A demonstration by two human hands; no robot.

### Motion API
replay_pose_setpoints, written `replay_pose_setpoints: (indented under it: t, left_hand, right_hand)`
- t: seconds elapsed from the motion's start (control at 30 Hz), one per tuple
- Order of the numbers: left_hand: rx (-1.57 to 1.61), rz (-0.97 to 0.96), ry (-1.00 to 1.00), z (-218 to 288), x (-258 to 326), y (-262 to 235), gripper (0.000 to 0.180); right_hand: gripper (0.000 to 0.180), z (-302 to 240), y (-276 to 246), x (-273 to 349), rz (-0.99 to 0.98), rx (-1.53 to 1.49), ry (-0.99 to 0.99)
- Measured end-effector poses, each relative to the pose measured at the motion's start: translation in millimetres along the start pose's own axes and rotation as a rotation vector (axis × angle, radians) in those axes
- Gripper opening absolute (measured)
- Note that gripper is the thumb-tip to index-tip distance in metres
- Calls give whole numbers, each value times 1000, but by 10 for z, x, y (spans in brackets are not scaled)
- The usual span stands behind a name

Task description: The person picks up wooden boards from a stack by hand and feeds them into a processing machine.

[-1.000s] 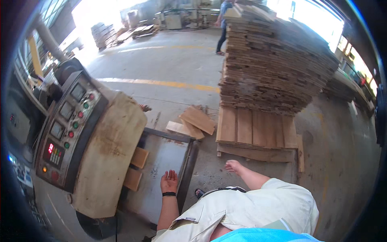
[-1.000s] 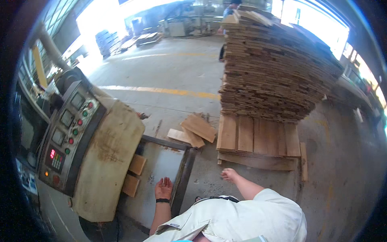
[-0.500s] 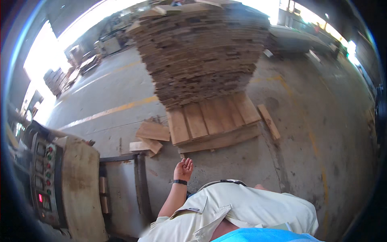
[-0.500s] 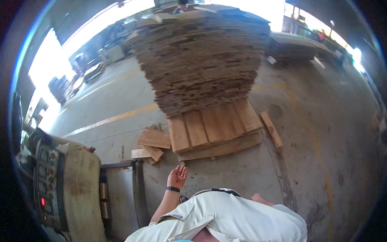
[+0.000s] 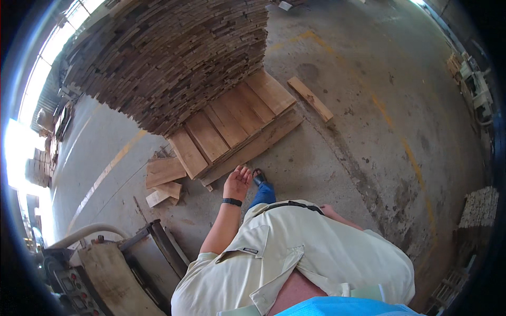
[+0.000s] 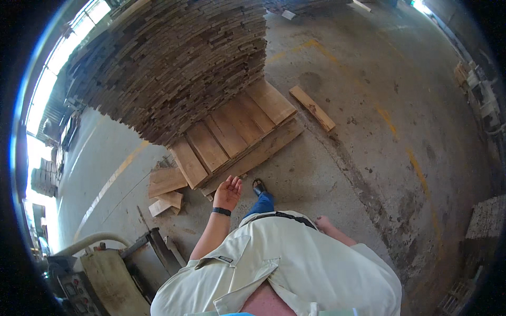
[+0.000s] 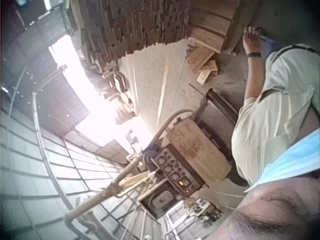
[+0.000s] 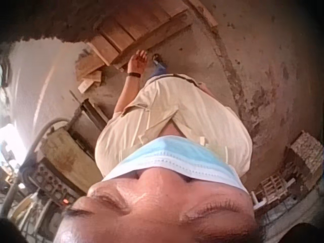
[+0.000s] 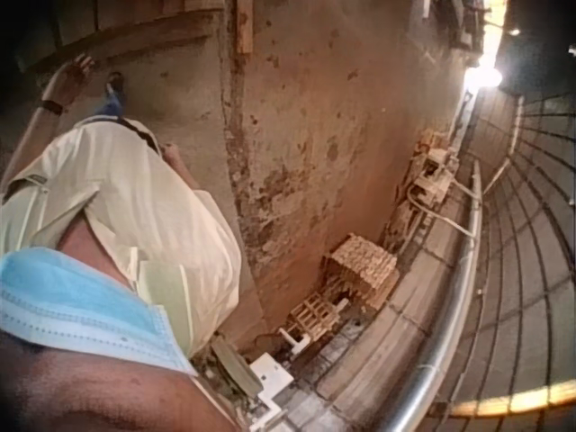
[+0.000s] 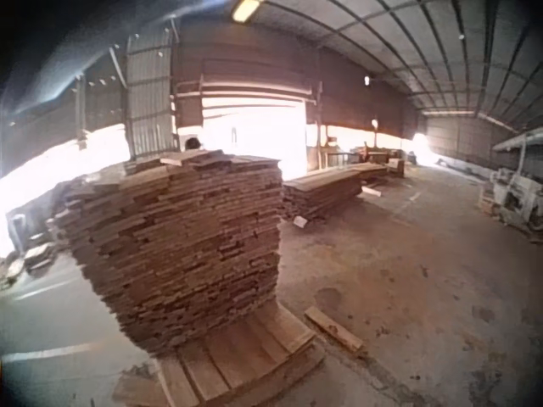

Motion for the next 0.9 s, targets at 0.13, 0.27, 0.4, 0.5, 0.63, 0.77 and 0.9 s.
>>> replay_pose_setpoints:
  t: [0.13, 0.27, 0.4, 0.5, 0.63, 0.77, 0.9]
  left_hand:
    - [-50, 72, 14, 258, -513, -87, 22]
    - [-259, 168, 23, 552, -1187, -124, 28]
    - [-569, 251, 69, 1054, -1882, -541, 29]
    - [-976, 374, 143, 1641, -2184, -1242, 25]
    - [-872, 601, 163, 2005, -2128, -1649, 24]
    - [-391, 462, 85, 1865, -2050, -2050, 19]
    - [-364, 697, 76, 1528, -1671, -2833, 29]
  right_hand:
    - [23, -129, -238, -185, -65, -488, 598]
    - [17, -49, -472, -724, -42, -499, 468]
    - [37, -261, -721, -1421, 15, -922, 727]
    - [40, -755, -1205, -2014, 81, -970, 607]
    - [43, -904, -1485, -2567, 96, -910, 502]
    - [24, -820, -1574, -3059, 18, -637, 417]
    - [15, -977, -1667, -3485, -95, -336, 338]
Point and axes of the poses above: each hand's wrist, its own x-axis away from the middle knuckle, its own y-axis out of the palm, z = x × y, the point moved 10 cm from there along -x, towards the middle knuckle, and after that the axes turned 7 degrees about z, right-handed, at the moved point
